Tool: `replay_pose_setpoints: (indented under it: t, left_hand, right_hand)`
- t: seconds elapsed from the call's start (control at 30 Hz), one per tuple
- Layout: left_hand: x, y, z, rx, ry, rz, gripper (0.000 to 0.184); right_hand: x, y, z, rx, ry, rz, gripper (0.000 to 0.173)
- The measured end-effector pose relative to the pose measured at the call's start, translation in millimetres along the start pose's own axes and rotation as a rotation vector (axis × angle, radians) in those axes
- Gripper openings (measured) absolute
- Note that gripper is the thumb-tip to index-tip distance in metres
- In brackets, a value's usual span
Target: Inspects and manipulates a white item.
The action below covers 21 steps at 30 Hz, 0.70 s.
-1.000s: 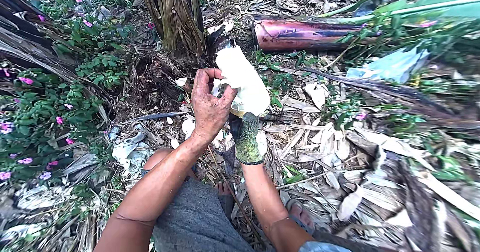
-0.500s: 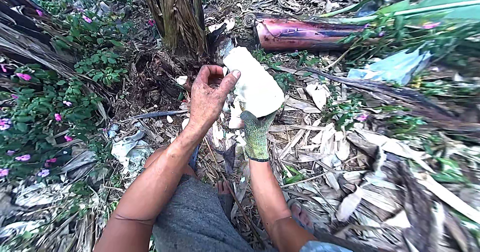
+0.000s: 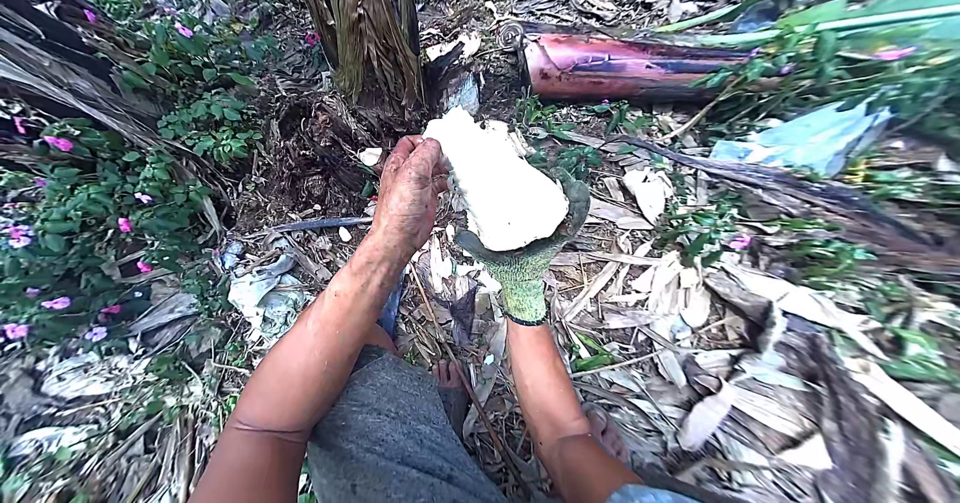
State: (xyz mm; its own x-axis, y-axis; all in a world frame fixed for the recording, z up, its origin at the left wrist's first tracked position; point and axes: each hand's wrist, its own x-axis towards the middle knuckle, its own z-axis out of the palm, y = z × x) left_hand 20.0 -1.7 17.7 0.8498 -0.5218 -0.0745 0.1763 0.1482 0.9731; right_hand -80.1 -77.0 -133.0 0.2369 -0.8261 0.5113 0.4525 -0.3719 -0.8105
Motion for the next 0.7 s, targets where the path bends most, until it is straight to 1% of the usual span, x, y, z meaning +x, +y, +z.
replay_pose_setpoints:
  t: [0.1, 0.17, 0.23, 0.3, 0.37, 0.4, 0.43, 0.5, 0.53, 0.63, 0.67, 0.7]
  left_hand:
    - [2, 0, -2, -0.004, -0.010, 0.017, 0.010]
    - [4, -4, -3, 0.026, 0.007, 0.071, 0.011]
    - [6, -7, -6, 0.048, -0.009, 0.127, 0.013]
    - [6, -4, -7, 0.060, -0.043, 0.148, 0.015]
    - [7, -2, -7, 0.125, -0.106, 0.195, 0.018]
    - [7, -1, -8, 0.176, -0.133, 0.225, 0.018]
    - [7, -1, -8, 0.230, -0.154, 0.255, 0.019]
    - [3, 0, -8, 0.348, -0.179, 0.307, 0.020]
    - [-2, 2, -7, 0.413, -0.188, 0.331, 0.021]
    - [-22, 10, -7, 0.556, -0.267, 0.369, 0.028]
    - [-24, 11, -7, 0.578, -0.302, 0.394, 0.029]
    - [-24, 11, -6, 0.598, -0.325, 0.423, 0.029]
  right_hand:
    - [1, -3, 3, 0.023, 0.002, 0.032, 0.132]
    - [2, -4, 6, 0.056, 0.021, 0.047, 0.129]
    - [1, -4, 6, 0.048, 0.022, 0.026, 0.133]
    - [1, -4, 6, 0.024, 0.021, 0.031, 0.142]
    - [0, -3, 4, 0.049, 0.007, 0.103, 0.146]
    - [-3, -3, 3, 0.092, -0.001, 0.162, 0.143]
    - [-6, -2, 2, 0.149, 0.006, 0.217, 0.132]
    - [-11, 5, 1, 0.296, 0.034, 0.318, 0.095]
    - [-11, 11, 0, 0.395, 0.024, 0.376, 0.080]
    - [-5, 13, 1, 0.783, 0.038, 0.583, 0.053]
    - [0, 5, 4, 0.855, 0.080, 0.663, 0.040]
    - [5, -1, 5, 0.915, 0.088, 0.718, 0.042]
